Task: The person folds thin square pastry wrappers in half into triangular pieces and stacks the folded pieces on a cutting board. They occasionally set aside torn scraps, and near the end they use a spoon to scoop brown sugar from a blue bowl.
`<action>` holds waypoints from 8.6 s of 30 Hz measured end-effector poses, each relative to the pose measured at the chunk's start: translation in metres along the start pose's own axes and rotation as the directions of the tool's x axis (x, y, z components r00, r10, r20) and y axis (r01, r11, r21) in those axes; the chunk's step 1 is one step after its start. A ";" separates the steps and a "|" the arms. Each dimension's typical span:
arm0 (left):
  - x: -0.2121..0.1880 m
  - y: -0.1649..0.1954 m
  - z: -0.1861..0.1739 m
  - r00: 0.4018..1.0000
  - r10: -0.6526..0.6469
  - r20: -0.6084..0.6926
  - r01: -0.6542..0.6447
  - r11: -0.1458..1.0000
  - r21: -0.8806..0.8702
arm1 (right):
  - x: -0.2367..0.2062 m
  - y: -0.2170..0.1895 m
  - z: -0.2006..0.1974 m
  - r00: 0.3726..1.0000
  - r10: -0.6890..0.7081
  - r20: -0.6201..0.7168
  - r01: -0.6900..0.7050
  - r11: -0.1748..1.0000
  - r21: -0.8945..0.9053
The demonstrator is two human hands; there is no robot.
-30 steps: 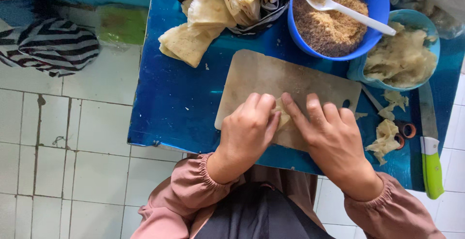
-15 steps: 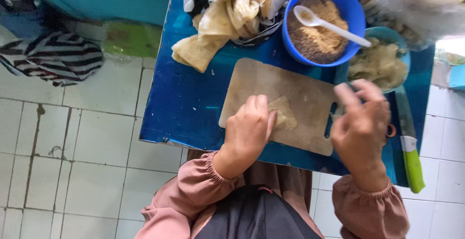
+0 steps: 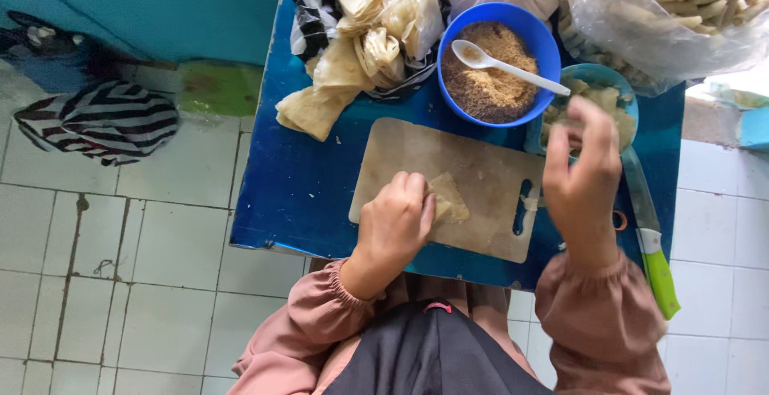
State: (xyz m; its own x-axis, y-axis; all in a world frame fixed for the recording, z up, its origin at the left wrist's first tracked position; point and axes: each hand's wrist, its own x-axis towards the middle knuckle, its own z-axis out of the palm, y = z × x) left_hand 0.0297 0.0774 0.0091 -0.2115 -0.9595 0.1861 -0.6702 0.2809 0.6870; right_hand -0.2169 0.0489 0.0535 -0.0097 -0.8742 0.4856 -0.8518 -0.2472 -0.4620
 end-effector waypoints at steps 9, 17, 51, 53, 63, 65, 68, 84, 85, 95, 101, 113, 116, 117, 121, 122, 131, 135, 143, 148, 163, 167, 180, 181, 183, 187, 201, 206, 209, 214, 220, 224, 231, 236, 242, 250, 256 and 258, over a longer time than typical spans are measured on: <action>-0.001 0.004 -0.005 0.998 0.034 -0.050 -0.033 0.999 0.021 | 0.047 0.031 0.019 0.956 0.288 0.049 -0.287 0.894 0.343; 0.000 0.001 -0.009 0.998 0.046 -0.030 -0.048 0.998 -0.046 | 0.066 -0.007 -0.008 0.968 0.240 0.079 -0.243 0.795 0.556; -0.007 -0.012 -0.016 0.997 -0.016 -0.075 -0.008 0.950 -0.313 | -0.100 -0.049 0.006 0.935 0.239 0.261 -0.351 0.719 0.600; -0.007 -0.012 -0.016 0.997 -0.027 -0.068 0.001 0.937 -0.350 | -0.100 -0.047 0.005 0.979 -0.033 0.201 -0.069 0.874 0.480; -0.007 -0.011 -0.014 0.999 -0.005 -0.040 -0.009 0.936 -0.352 | -0.077 -0.056 -0.010 0.805 -0.565 0.181 0.548 0.825 0.137; -0.007 -0.012 -0.014 1.000 0.005 -0.027 -0.014 0.943 -0.332 | -0.071 -0.055 -0.009 0.898 -0.435 0.067 0.428 0.898 0.100; -0.007 -0.011 -0.012 1.000 0.000 0.000 -0.001 0.958 -0.287 | -0.046 -0.049 0.009 0.965 -0.168 -0.200 0.221 0.933 0.284; -0.002 -0.017 -0.007 0.999 0.047 0.019 -0.042 0.973 -0.229 | -0.050 -0.073 0.019 0.912 0.100 0.397 -0.069 0.993 -0.093; -0.002 -0.016 -0.007 0.998 0.056 0.027 -0.049 0.972 -0.228 | -0.055 -0.073 0.022 0.913 0.127 0.388 -0.106 0.992 -0.075; 0.000 -0.017 -0.006 0.998 0.054 0.036 -0.046 0.978 -0.201 | -0.058 -0.077 0.034 0.848 0.376 0.374 -0.509 0.775 0.375; -0.001 -0.018 -0.006 0.997 0.055 0.053 -0.042 0.975 -0.218 | -0.053 -0.081 0.044 0.925 0.136 0.355 -0.213 0.959 0.185; 0.000 -0.031 -0.036 0.832 0.522 0.185 -0.541 0.838 0.068 | -0.072 -0.073 0.043 0.915 -0.326 0.239 0.351 0.933 -0.074; 0.004 -0.033 -0.035 0.751 0.622 0.224 -0.661 0.712 0.239 | -0.076 -0.074 0.052 0.966 -0.206 0.158 0.213 0.977 -0.030; 0.006 -0.033 -0.033 0.729 0.647 0.224 -0.685 0.679 0.265 | -0.077 -0.075 0.052 0.977 -0.140 0.159 0.140 0.990 0.009; 0.017 -0.035 -0.022 0.661 0.712 0.239 -0.750 0.614 0.246 | -0.079 -0.081 0.052 0.986 -0.066 0.153 0.061 0.997 0.038; 0.021 -0.037 -0.019 0.689 0.684 0.240 -0.724 0.664 0.185 | -0.080 -0.082 0.051 0.984 -0.100 0.144 0.098 0.995 0.018; 0.045 -0.043 -0.008 0.835 0.488 0.253 -0.459 0.872 -0.168 | -0.066 -0.076 0.054 0.956 0.167 0.240 -0.191 0.979 0.078; 0.039 -0.044 -0.018 0.759 0.606 0.238 -0.608 0.790 -0.072 | -0.062 -0.076 0.052 0.895 0.324 0.305 -0.380 0.914 0.144; 0.035 -0.048 -0.028 0.696 0.691 0.194 -0.709 0.704 0.038 | -0.063 -0.078 0.046 0.959 -0.098 0.267 0.096 0.995 0.018; 0.038 -0.044 -0.016 0.737 0.629 0.248 -0.648 0.762 -0.005 | -0.067 -0.073 0.044 0.955 -0.113 0.275 0.138 0.988 -0.072; 0.057 -0.036 -0.004 0.867 0.408 0.285 -0.322 0.897 -0.304 | -0.056 -0.071 0.038 0.947 -0.002 0.322 -0.050 0.987 0.155; 0.031 -0.038 -0.011 0.854 0.473 0.216 -0.452 0.881 -0.141 | -0.057 -0.068 0.037 0.938 0.034 0.346 -0.090 0.985 0.145; 0.052 -0.035 0.003 0.910 0.224 0.348 -0.175 0.970 -0.166 | -0.059 -0.075 0.047 0.972 0.025 0.232 -0.050 0.993 0.103; 0.049 -0.035 0.002 0.911 0.233 0.341 -0.183 0.968 -0.174 | -0.060 -0.073 0.047 0.972 -0.003 0.234 -0.014 0.997 0.072; 0.035 -0.035 -0.005 0.896 0.344 0.280 -0.344 0.938 -0.053 | -0.061 -0.071 0.047 0.973 0.023 0.232 -0.045 0.995 0.092; 0.004 -0.030 -0.011 0.790 0.571 0.224 -0.608 0.681 0.408 | -0.069 -0.072 0.049 0.984 -0.070 0.164 0.085 0.993 -0.085; 0.008 -0.026 -0.004 0.876 0.468 0.119 -0.471 0.775 0.421 | -0.076 -0.077 0.051 0.970 -0.071 0.233 0.136 0.952 -0.276; 0.013 -0.028 -0.011 0.906 0.421 0.039 -0.402 0.830 0.387 | -0.067 -0.077 0.052 0.961 -0.071 0.268 0.161 0.930 -0.332; 0.010 -0.033 -0.023 0.928 0.372 0.006 -0.348 0.862 0.368 | -0.062 -0.077 0.052 0.967 -0.066 0.245 0.144 0.937 -0.319; -0.001 -0.045 -0.040 0.967 0.252 -0.035 -0.226 0.913 0.340 | -0.056 -0.076 0.053 0.967 -0.055 0.248 0.114 0.966 -0.230; -0.012 -0.060 -0.048 0.980 0.182 -0.080 -0.159 0.959 0.234 | -0.041 -0.071 0.050 0.986 -0.046 0.162 0.072 0.985 -0.159; -0.014 -0.063 -0.046 0.976 0.191 -0.107 -0.163 0.960 0.230 | -0.027 -0.068 0.052 0.959 -0.118 0.257 0.172 0.965 -0.197; -0.013 -0.065 -0.049 0.975 0.175 -0.137 -0.155 0.977 0.145 | -0.015 -0.068 0.047 0.921 -0.021 0.389 0.010 1.000 0.029; -0.014 -0.066 -0.048 0.979 0.151 -0.137 -0.136 0.984 0.112 | -0.015 -0.069 0.047 0.904 -0.002 0.428 -0.025 0.998 0.057; -0.011 -0.061 -0.056 0.983 0.112 -0.144 -0.112 0.994 0.011 | -0.004 -0.071 0.037 0.940 -0.033 0.340 0.011 0.998 0.067; 0.011 -0.088 -0.087 0.947 0.037 -0.319 0.016 0.987 0.161 | 0.002 0.046 -0.050 0.989 0.120 -0.090 -0.150 0.819 -0.554; 0.056 -0.136 -0.101 0.953 -0.065 -0.295 0.155 0.944 0.292 | -0.008 0.083 -0.037 0.922 0.360 0.142 -0.207 0.768 -0.606; 0.067 -0.142 -0.098 0.956 -0.022 -0.293 0.120 0.940 0.320 | 0.031 0.072 -0.027 0.995 0.099 0.004 -0.085 0.868 -0.489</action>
State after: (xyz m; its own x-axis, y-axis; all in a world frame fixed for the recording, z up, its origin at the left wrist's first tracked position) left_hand 0.1803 -0.0290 -0.0072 0.0209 -0.9294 0.3685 -0.8830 0.1557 0.4428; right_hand -0.2925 0.0153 0.0557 -0.0924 -0.8960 0.4344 -0.9948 0.0641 -0.0793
